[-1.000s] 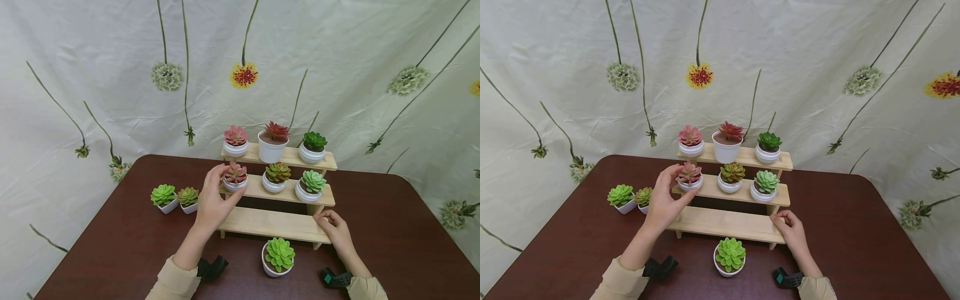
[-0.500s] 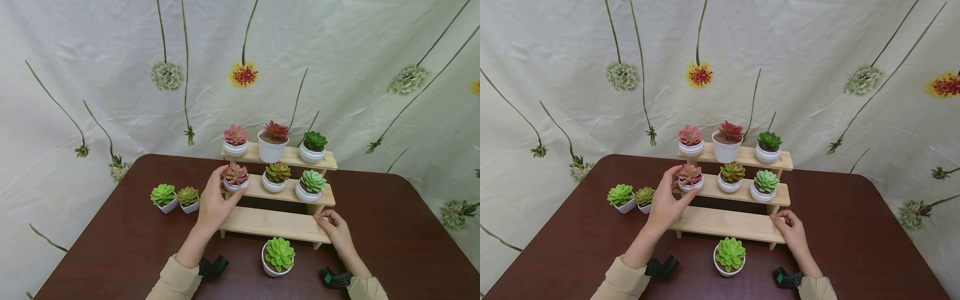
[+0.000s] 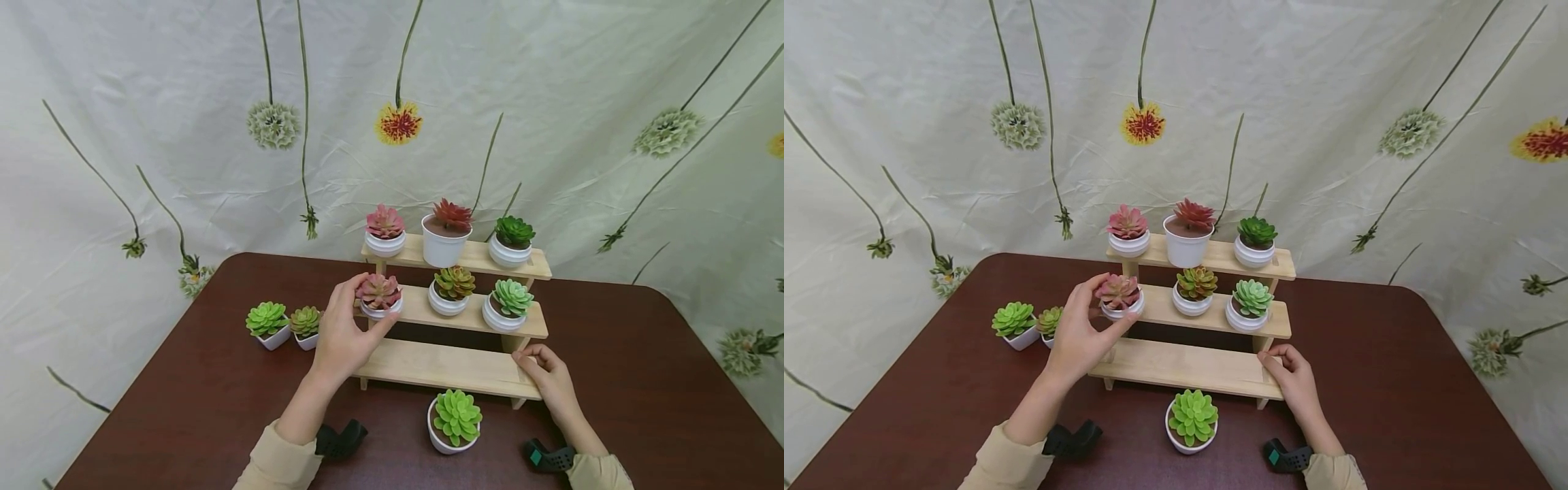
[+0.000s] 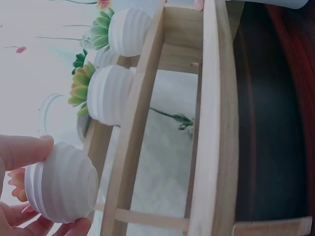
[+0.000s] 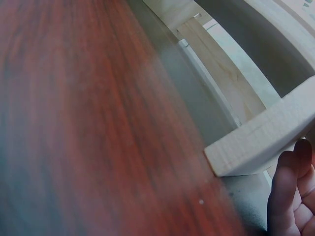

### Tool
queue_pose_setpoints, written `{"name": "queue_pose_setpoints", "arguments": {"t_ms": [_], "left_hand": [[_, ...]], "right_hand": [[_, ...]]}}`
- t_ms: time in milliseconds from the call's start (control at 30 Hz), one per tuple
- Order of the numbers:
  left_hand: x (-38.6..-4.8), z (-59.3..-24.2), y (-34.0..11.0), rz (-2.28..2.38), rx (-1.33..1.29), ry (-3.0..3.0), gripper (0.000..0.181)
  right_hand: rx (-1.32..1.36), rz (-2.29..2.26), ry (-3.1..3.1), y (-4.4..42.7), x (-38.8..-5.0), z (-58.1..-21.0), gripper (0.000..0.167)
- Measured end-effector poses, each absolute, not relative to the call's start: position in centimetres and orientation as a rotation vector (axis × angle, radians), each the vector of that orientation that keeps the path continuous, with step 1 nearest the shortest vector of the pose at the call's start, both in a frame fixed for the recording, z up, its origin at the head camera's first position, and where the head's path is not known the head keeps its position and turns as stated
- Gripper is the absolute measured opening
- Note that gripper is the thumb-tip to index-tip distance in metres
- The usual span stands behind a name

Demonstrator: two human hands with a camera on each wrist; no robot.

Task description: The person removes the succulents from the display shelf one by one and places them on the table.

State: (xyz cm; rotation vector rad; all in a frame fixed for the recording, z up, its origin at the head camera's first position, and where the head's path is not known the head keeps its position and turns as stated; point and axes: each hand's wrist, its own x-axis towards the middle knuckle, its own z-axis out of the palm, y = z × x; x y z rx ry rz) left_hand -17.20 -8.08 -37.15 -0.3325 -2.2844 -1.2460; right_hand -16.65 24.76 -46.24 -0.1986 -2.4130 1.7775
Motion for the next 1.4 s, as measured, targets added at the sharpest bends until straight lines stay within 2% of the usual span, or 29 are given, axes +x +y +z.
{"name": "queue_pose_setpoints", "arguments": {"t_ms": [333,967,1400], "left_hand": [[-16.5,-36.6,-9.4,-1.280,-0.319,-2.261,0.068],[-14.5,-37.0,-12.4,-1.154,-0.419,-2.382,0.075],[-14.4,-36.4,-16.2,-1.136,-0.724,-2.577,0.075]], "right_hand": [[-0.211,1.773,-2.413,24.8,-16.7,-46.3,0.020],[-0.186,1.775,-2.412,24.7,-16.6,-46.2,0.022],[-0.221,1.801,-2.407,24.7,-16.7,-46.1,0.022]]}}
